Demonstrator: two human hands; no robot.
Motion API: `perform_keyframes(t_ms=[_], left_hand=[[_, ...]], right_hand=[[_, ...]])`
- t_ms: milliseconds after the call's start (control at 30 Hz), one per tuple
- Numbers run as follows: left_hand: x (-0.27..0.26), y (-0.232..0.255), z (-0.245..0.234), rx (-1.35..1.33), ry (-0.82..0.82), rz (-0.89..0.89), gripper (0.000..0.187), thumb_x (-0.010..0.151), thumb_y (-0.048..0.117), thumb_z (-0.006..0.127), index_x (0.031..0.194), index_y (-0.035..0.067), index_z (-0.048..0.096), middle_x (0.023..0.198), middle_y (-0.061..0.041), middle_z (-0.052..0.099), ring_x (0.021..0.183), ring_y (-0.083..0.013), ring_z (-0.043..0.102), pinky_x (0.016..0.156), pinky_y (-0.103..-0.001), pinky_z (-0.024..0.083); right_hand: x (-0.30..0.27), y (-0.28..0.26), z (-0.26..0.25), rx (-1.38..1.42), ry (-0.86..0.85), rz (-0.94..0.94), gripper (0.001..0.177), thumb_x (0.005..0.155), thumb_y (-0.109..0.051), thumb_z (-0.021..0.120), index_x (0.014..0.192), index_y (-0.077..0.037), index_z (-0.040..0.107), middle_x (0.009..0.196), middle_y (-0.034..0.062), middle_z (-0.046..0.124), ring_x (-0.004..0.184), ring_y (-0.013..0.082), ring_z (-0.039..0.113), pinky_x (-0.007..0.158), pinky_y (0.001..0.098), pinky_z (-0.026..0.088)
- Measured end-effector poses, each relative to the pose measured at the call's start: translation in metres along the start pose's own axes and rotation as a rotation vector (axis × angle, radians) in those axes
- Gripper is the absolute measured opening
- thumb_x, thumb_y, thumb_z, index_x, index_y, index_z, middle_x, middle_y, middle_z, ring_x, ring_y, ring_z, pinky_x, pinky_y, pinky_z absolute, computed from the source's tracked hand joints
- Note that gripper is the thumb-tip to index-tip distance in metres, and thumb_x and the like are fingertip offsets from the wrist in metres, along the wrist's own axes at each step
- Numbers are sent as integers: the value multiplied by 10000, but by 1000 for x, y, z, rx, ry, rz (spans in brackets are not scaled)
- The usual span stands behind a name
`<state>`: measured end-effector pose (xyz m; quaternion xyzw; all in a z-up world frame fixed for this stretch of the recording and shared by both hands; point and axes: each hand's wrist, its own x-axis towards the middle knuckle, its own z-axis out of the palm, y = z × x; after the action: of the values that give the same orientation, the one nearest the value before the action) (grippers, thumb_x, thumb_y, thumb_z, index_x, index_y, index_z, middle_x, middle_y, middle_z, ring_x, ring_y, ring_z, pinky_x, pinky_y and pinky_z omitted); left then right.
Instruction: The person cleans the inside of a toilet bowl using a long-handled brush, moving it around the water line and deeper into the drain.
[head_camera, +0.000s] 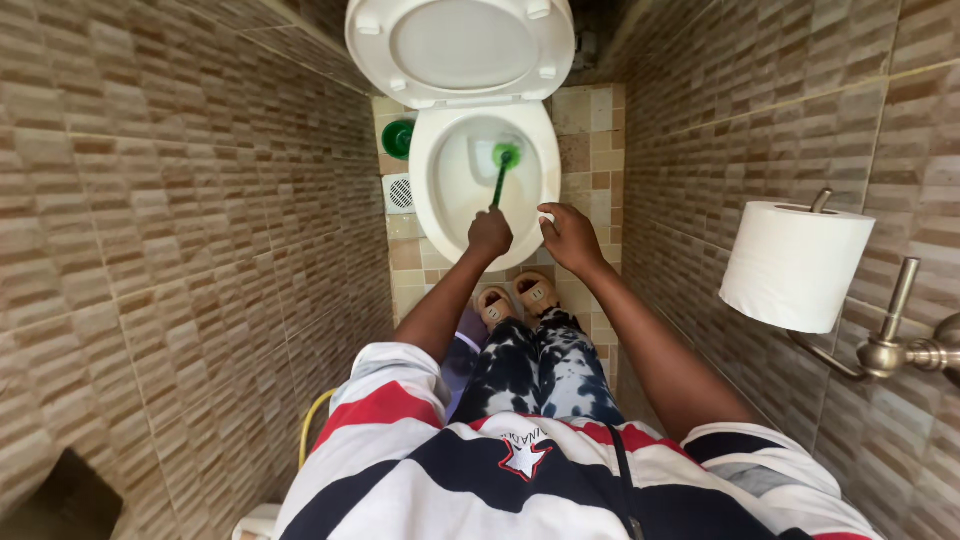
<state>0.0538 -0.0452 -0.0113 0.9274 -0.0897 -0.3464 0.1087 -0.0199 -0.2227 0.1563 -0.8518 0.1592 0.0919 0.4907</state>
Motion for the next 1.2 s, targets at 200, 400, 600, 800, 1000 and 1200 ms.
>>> perform_keyframes(t_ms=[200, 400, 600, 800, 1000, 1200], left_hand=[[36, -26, 22, 238, -166, 10, 239, 951, 102, 654, 1119, -47, 738, 1068, -225, 730, 919, -308, 751, 677, -378, 620], [119, -18, 53, 323, -155, 38, 199, 923, 98, 674, 1081, -2, 739, 1117, -229, 723, 983, -336, 736, 692, -417, 625], [142, -49, 67, 694, -243, 441, 114, 857, 99, 685, 873, 12, 756, 1001, -181, 724, 893, -296, 711, 754, -393, 596], [41, -78, 37, -41, 68, 243, 328, 861, 147, 593, 1123, -42, 650, 989, -271, 705, 902, -459, 681, 803, -527, 562], [-177, -105, 14, 164, -255, 17, 499, 884, 89, 580, 1365, -22, 507, 1057, -248, 714, 994, -401, 718, 829, -522, 583], [-81, -67, 17, 99, -303, 122, 390, 817, 122, 690, 1182, -11, 656, 1023, -243, 744, 956, -394, 731, 820, -486, 606]], right_hand=[[-1, 10, -1, 2, 8, -12, 307, 1017, -174, 608, 1277, -19, 662, 1214, 207, 682, 1066, 340, 667, 942, 423, 520], [-2, 25, 3, 76, 31, 7, 292, 998, -164, 605, 1247, -25, 668, 1191, 178, 700, 1060, 333, 679, 941, 425, 530], [-11, 50, 16, 74, 49, 1, 278, 1020, -151, 609, 1255, -14, 665, 1225, 185, 689, 1148, 351, 645, 970, 437, 513], [-21, 22, 9, 89, 28, -7, 268, 983, -126, 633, 1222, -14, 680, 1209, 203, 691, 1123, 353, 656, 949, 435, 519], [-28, -14, -29, 101, 34, -12, 290, 976, -100, 619, 1249, -13, 667, 1205, 203, 689, 1079, 339, 686, 937, 413, 539], [-32, -19, -30, 122, 41, -22, 313, 965, -101, 610, 1262, -13, 659, 1261, 213, 662, 1121, 346, 671, 933, 408, 537]])
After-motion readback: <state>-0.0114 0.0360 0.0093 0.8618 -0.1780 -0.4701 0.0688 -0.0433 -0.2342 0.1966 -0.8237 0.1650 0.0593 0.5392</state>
